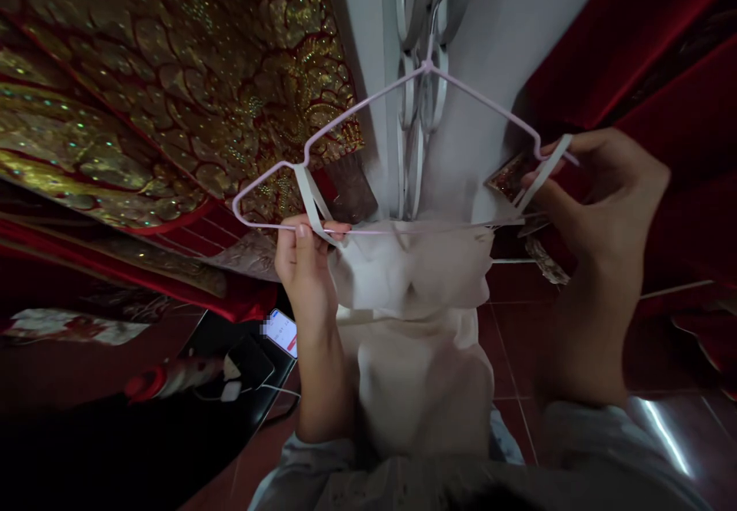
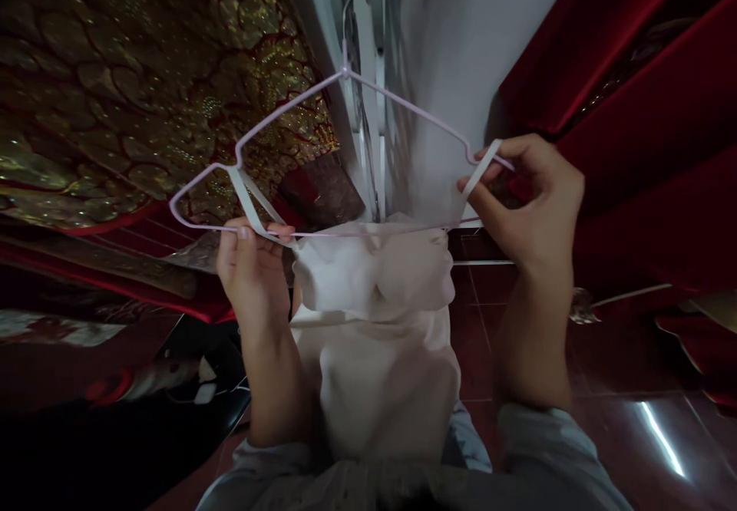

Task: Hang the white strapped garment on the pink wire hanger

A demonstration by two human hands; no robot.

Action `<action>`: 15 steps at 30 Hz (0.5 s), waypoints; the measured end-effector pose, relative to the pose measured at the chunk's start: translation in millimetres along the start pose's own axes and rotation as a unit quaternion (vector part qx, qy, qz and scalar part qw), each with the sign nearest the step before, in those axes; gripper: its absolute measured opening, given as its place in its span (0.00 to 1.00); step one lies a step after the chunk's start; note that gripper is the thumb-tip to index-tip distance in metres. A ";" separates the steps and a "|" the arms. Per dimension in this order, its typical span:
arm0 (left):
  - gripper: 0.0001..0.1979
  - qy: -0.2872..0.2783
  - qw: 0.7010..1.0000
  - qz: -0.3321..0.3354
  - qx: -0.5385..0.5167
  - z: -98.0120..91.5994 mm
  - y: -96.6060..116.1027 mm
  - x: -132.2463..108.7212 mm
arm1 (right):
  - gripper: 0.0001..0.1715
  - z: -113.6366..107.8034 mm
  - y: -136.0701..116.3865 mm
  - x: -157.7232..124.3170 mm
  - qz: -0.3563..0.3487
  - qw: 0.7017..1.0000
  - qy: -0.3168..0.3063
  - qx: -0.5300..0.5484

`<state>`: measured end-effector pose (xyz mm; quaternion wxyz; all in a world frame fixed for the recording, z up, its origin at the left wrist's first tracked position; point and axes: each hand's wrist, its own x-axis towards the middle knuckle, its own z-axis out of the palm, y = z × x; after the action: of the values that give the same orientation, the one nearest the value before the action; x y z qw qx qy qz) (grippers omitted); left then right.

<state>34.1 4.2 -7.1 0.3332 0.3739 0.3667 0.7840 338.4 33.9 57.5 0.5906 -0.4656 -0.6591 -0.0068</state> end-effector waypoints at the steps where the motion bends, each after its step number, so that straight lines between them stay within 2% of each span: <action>1: 0.19 -0.002 1.000 -0.008 -0.001 0.0 0.1 -0.3 | 0.15 -1.3 -1.5 -0.2 -0.023 0.999 0.027 -0.004; 3: 0.20 -0.007 1.000 -0.015 -0.004 0.8 0.5 -1.0 | 0.17 -2.9 -2.8 -2.4 -0.063 0.996 0.066 0.000; 4: 0.20 -0.007 1.000 -0.013 -0.007 1.4 0.7 -1.2 | 0.18 -3.0 -3.0 -3.2 -0.070 0.996 0.056 0.001; 8: 0.19 0.002 1.000 0.015 -0.008 3.7 1.4 -1.6 | 0.13 1.1 -4.4 -1.7 -0.048 0.996 -0.068 -0.024; 9: 0.19 0.002 1.000 0.017 -0.004 4.1 1.3 -2.2 | 0.12 3.5 -5.8 -2.2 -0.063 0.996 -0.057 -0.021; 12: 0.19 -0.010 1.000 0.011 -0.015 5.6 0.4 -6.2 | 0.07 14.0 -16.6 -15.6 -0.152 0.985 0.085 0.016; 13: 0.19 -0.013 1.000 0.010 -0.025 6.6 0.1 -8.0 | 0.08 18.7 -22.5 -24.4 -0.169 0.979 0.110 0.029; 14: 0.18 -0.012 0.999 0.013 -0.033 7.7 0.1 -9.9 | 0.10 24.0 -29.1 -34.7 -0.169 0.980 0.102 0.039; 15: 0.16 -0.007 0.999 0.018 -0.035 9.0 0.1 -11.5 | 0.12 29.7 -35.7 -45.6 -0.152 0.987 0.036 0.046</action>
<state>47.3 -2.1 -6.9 0.3346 0.3745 0.3301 0.7992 287.3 2.6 32.1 0.6271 -0.3319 -0.6998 -0.0829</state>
